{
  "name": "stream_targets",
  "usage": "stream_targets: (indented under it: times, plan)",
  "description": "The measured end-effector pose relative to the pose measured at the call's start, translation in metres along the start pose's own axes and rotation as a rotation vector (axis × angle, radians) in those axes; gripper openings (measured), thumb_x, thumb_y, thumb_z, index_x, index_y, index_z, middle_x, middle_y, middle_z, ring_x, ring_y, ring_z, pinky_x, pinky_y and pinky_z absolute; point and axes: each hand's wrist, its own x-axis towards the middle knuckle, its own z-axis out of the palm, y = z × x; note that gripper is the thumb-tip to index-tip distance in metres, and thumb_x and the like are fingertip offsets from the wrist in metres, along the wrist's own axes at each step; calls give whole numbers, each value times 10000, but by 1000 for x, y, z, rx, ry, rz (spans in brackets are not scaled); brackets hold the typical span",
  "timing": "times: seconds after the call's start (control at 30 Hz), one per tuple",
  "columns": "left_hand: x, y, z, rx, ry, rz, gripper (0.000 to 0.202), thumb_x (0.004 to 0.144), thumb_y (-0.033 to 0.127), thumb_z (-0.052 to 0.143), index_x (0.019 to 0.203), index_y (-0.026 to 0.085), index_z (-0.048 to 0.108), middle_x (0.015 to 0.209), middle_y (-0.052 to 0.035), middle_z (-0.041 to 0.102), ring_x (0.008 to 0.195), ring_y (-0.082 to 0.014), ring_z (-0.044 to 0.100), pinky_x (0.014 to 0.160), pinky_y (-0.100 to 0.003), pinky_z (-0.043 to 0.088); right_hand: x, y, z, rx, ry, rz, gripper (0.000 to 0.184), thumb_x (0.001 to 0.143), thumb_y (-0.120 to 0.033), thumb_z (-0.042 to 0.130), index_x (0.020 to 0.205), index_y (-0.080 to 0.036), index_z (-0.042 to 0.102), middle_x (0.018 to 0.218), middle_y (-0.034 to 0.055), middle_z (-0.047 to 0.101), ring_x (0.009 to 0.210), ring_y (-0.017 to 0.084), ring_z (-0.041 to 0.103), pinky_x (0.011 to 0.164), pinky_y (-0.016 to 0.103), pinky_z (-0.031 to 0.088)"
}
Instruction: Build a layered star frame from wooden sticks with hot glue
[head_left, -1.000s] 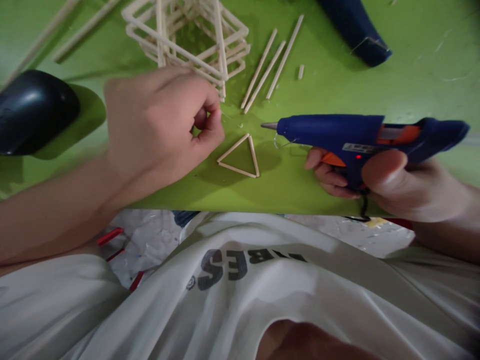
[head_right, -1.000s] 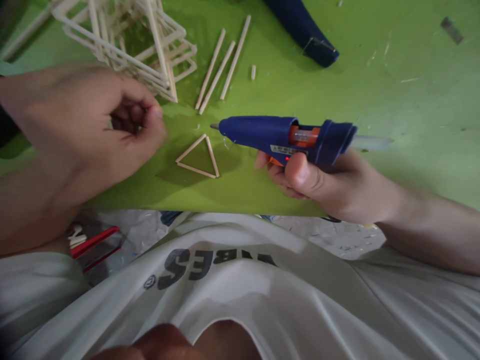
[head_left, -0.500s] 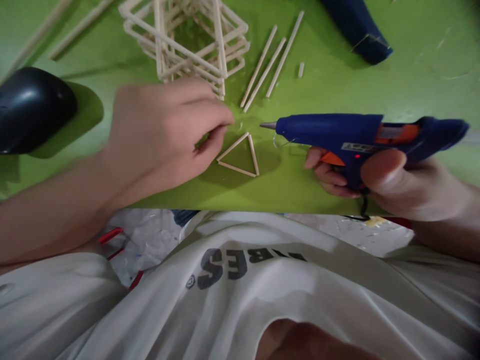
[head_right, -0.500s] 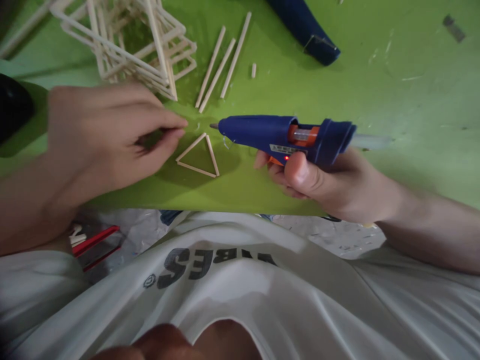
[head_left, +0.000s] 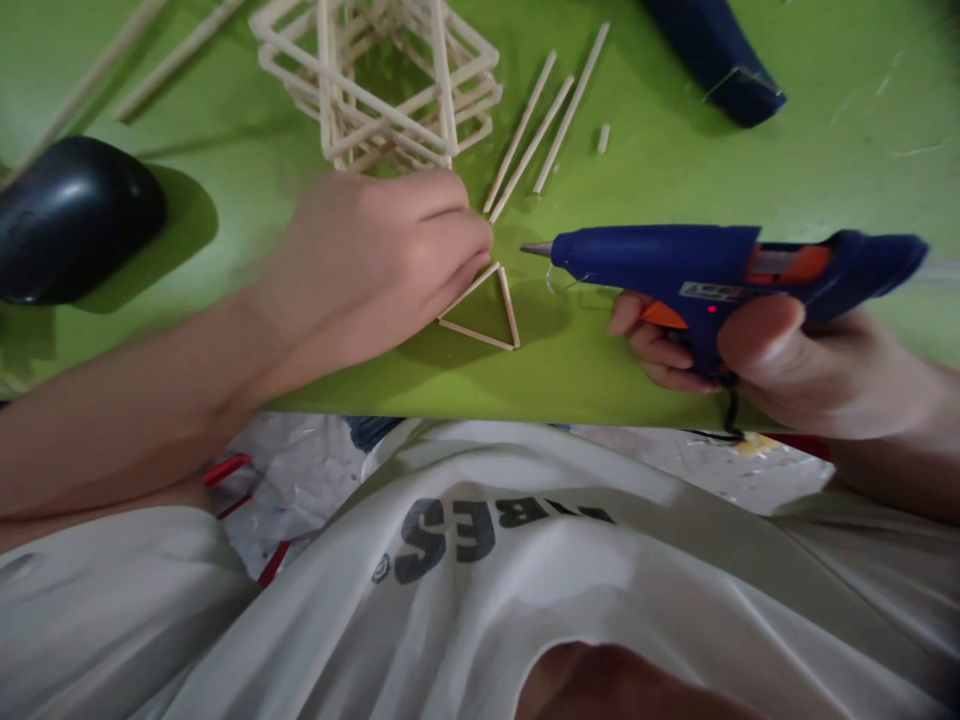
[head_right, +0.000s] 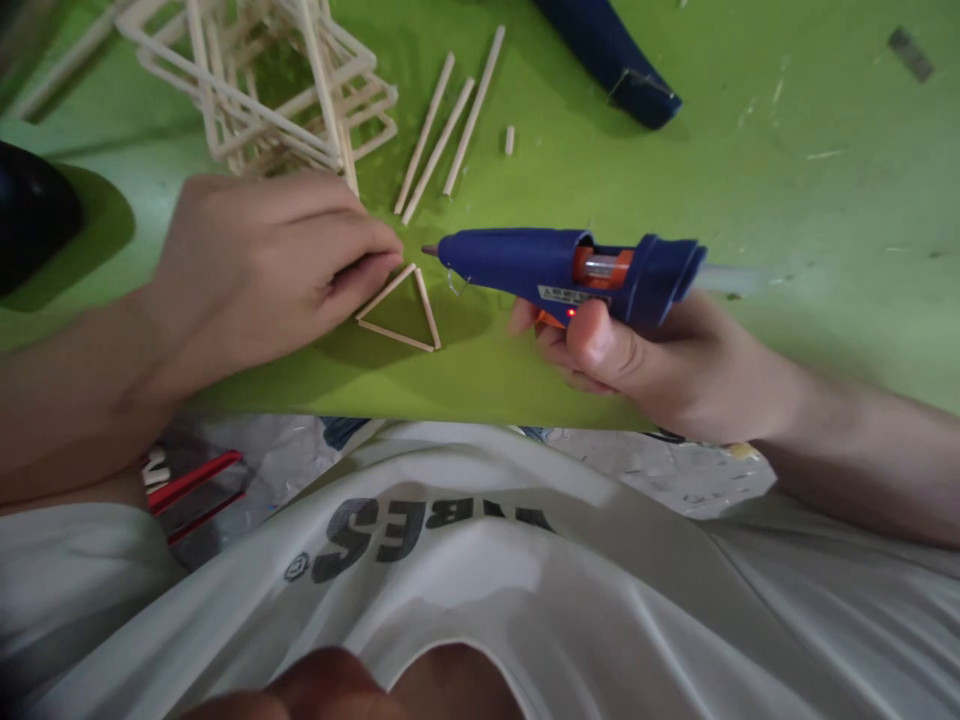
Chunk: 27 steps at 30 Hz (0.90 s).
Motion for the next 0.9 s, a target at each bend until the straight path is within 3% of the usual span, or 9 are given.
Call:
stream_targets:
  times: [0.17,0.43,0.63,0.73,0.9]
  plan:
    - [5,6,-1,149,-61,-13,501,1240,297,290,1163,231,781,1110,-46,791,934,-256,806,690,-358,455,-1,-1,1,12,16,2,585,971,-850,834,1252,-339,880,859,42,636,667,179,523,502,377,371]
    - [10,8,1,78,-67,-135,450,1182,284,330,1162,164,764,1183,-85,770,1106,-320,852,828,-395,631,-1,2,3,-7,36,8,662,946,-919,800,1267,-346,882,854,53,645,664,191,516,478,387,355]
    - [6,10,-4,126,-34,-130,470,1224,301,300,1188,195,756,1214,-104,807,1108,-327,850,755,-428,593,-1,-1,2,5,22,-8,644,982,-878,792,1271,-309,875,852,51,640,633,158,499,473,356,354]
    - [4,8,-4,51,-17,-129,418,1186,298,361,1170,206,768,1168,-84,817,1109,-320,854,770,-433,590,-2,-4,2,-36,23,11,661,1024,-871,740,1287,-278,864,878,65,651,666,163,533,504,348,399]
    - [2,-1,0,-157,90,-93,344,1140,343,497,1225,224,808,1096,-36,822,995,-228,840,839,-360,615,-3,-5,1,-32,20,-4,658,1044,-850,725,1301,-260,862,900,74,651,692,173,565,516,344,409]
